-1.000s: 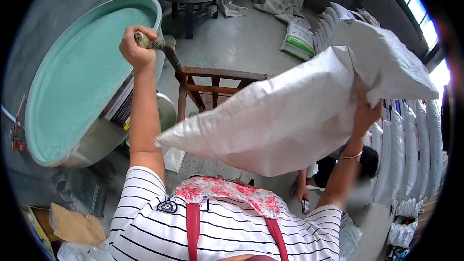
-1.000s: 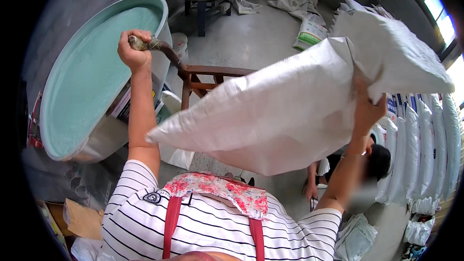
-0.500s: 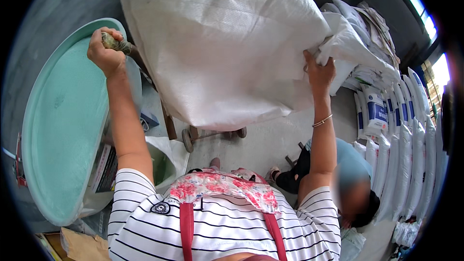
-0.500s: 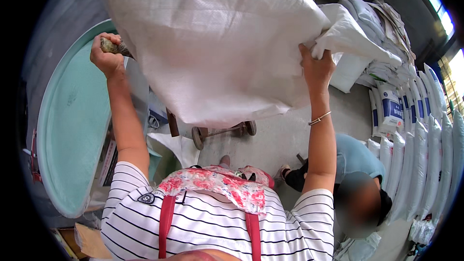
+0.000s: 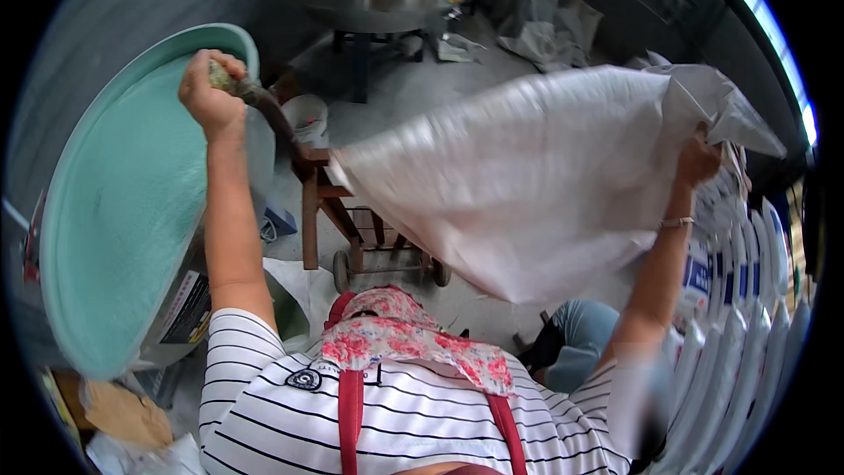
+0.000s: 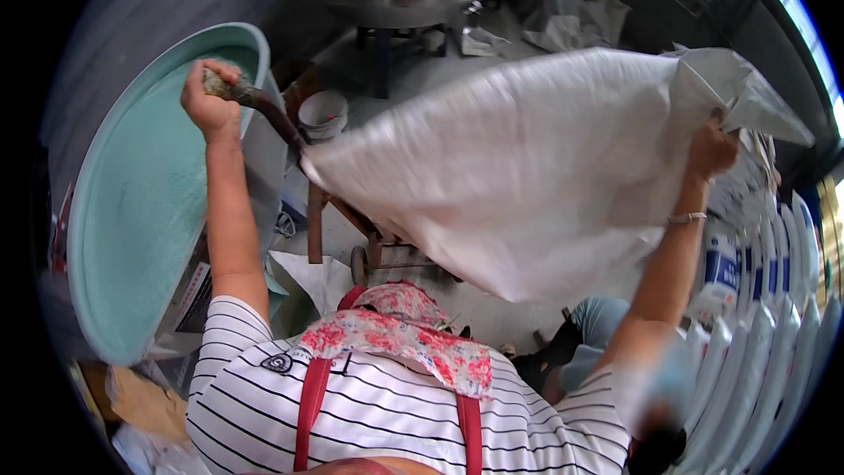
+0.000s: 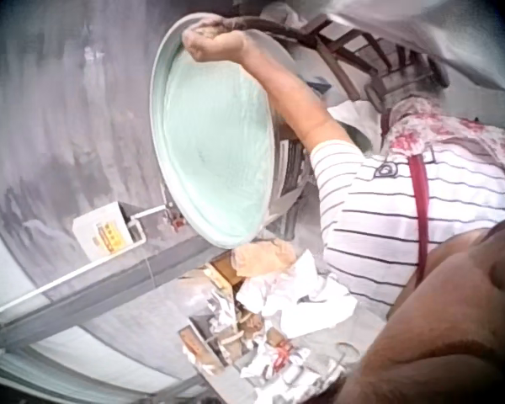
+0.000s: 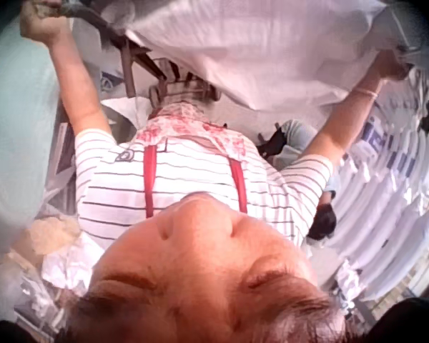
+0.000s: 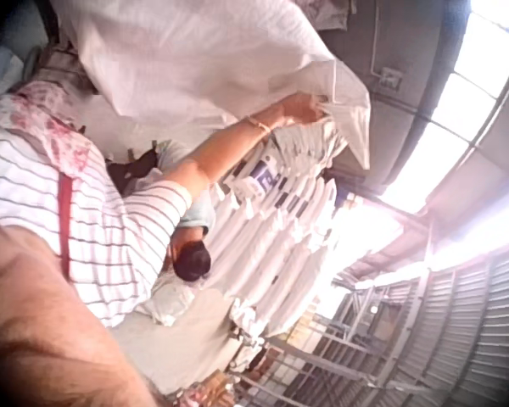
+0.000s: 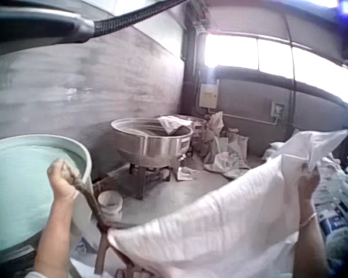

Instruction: The person transports a large white sack using a hand truck to a large metal mixing bowl. They then pour the granular contents from the sack into the bowl and proceed to fill smaller white sacks from the bowl's outlet.

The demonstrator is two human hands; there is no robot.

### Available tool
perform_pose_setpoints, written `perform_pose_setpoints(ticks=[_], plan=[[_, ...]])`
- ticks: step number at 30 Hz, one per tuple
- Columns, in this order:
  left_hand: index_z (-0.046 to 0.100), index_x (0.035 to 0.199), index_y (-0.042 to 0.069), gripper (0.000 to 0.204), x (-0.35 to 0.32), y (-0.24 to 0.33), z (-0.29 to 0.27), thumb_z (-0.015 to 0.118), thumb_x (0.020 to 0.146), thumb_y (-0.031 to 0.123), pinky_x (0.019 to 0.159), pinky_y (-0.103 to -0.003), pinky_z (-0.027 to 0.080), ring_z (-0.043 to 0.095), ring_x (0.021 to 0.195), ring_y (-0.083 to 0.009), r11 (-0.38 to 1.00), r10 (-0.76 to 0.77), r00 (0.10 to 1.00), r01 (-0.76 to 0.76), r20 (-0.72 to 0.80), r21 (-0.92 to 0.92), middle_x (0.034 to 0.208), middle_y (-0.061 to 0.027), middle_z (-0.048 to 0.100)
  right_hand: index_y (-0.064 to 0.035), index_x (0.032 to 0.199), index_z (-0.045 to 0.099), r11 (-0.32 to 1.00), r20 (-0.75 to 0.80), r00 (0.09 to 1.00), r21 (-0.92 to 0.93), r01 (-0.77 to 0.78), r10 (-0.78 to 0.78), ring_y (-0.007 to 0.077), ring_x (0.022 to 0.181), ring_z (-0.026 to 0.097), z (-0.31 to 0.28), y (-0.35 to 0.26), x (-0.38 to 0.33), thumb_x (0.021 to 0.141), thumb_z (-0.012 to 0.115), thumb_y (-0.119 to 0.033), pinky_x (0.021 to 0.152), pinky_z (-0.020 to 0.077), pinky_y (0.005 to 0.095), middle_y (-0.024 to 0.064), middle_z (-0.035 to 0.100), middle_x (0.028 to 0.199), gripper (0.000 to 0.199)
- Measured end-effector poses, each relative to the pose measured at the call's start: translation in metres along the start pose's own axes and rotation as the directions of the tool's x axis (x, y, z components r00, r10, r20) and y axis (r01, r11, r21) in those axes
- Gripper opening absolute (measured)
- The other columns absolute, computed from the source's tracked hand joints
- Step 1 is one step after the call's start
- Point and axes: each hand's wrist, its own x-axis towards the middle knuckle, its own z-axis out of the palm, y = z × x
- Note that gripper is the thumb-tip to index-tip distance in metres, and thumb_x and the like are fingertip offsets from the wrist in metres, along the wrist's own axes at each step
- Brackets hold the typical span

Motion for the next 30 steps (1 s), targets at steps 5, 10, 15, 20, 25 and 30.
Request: perform_pose_setpoints(ticks=[5, 10, 15, 20, 25, 30], plan=[[0.047, 0.063, 0.001, 0.029, -0.024, 0.032, -0.007, 0.042, 0.083, 0.022, 0.063, -0.035, 0.038, 0.043, 0.055, -0.0197, 0.998, -0.014, 0.997, 0.01, 0.073, 0.06, 0.058, -0.0091, 0.045, -0.0061, 0.108, 0.057, 0.912, 0.227, 0.925, 0.349, 0.214, -0.304, 0.0397, 0.075, 0.059, -0.072, -0.09, 0.002, 0.084, 0.052, -0.037, 0.064, 0.0454, 0.0437, 0.0229, 0.061, 0.08, 0.039], [0.046, 0.064, 0.002, 0.024, -0.047, 0.046, -0.015, 0.04, 0.081, 0.017, 0.062, -0.035, 0.037, 0.043, 0.054, -0.0195, 1.0, -0.015, 0.989, 0.013, 0.148, 0.01, 0.058, -0.0097, 0.047, 0.0021, 0.114, 0.051, 0.721, 0.178, 0.756, 0.496, 0.484, -0.63, 0.0316, 0.081, 0.06, -0.059, -0.07, -0.027, 0.078, 0.055, -0.011, 0.069, 0.0454, 0.0372, 0.0195, 0.061, 0.091, 0.038], [0.047, 0.065, 0.002, 0.022, -0.052, 0.055, -0.025, 0.039, 0.079, 0.017, 0.059, -0.034, 0.036, 0.042, 0.053, -0.0184, 0.999, -0.013, 0.979, 0.019, 0.206, -0.026, 0.057, -0.0092, 0.046, 0.0052, 0.109, 0.054, 0.629, 0.707, 0.497, 0.694, -0.35, -0.503, 0.0108, 0.078, 0.055, -0.1, -0.11, -0.02, 0.077, 0.062, -0.012, 0.072, 0.0456, 0.0271, 0.0052, 0.061, 0.09, 0.037], [0.049, 0.062, 0.0, 0.021, -0.056, 0.067, -0.022, 0.041, 0.078, 0.013, 0.053, -0.031, 0.038, 0.045, 0.05, -0.0164, 0.994, 0.02, 0.977, 0.003, 0.211, -0.108, 0.056, -0.0101, 0.05, 0.0083, 0.105, 0.057, 0.594, 0.771, 0.32, 0.631, -0.499, -0.55, 0.0106, 0.077, 0.056, -0.139, -0.132, -0.015, 0.072, 0.064, -0.007, 0.073, 0.0466, 0.0265, 0.0074, 0.064, 0.089, 0.037], [0.048, 0.063, 0.0, 0.022, -0.061, 0.063, -0.028, 0.04, 0.078, 0.014, 0.054, -0.032, 0.038, 0.044, 0.05, -0.0168, 0.991, 0.034, 0.981, -0.009, 0.192, -0.131, 0.055, -0.0099, 0.049, 0.0085, 0.106, 0.058, 0.56, 0.734, 0.319, 0.67, -0.488, -0.6, 0.0108, 0.078, 0.057, -0.129, -0.124, -0.025, 0.07, 0.066, -0.007, 0.074, 0.0462, 0.0262, 0.0086, 0.064, 0.091, 0.04], [0.048, 0.062, 0.002, 0.025, -0.05, 0.045, -0.038, 0.041, 0.081, 0.017, 0.056, -0.033, 0.037, 0.044, 0.051, -0.0181, 0.984, 0.038, 0.979, -0.002, 0.2, -0.178, 0.056, -0.0103, 0.049, 0.0059, 0.102, 0.06, 0.548, 0.718, 0.343, 0.689, -0.475, -0.605, 0.0106, 0.077, 0.057, -0.135, -0.116, -0.04, 0.069, 0.066, -0.009, 0.075, 0.0452, 0.0269, 0.0081, 0.065, 0.087, 0.037]])
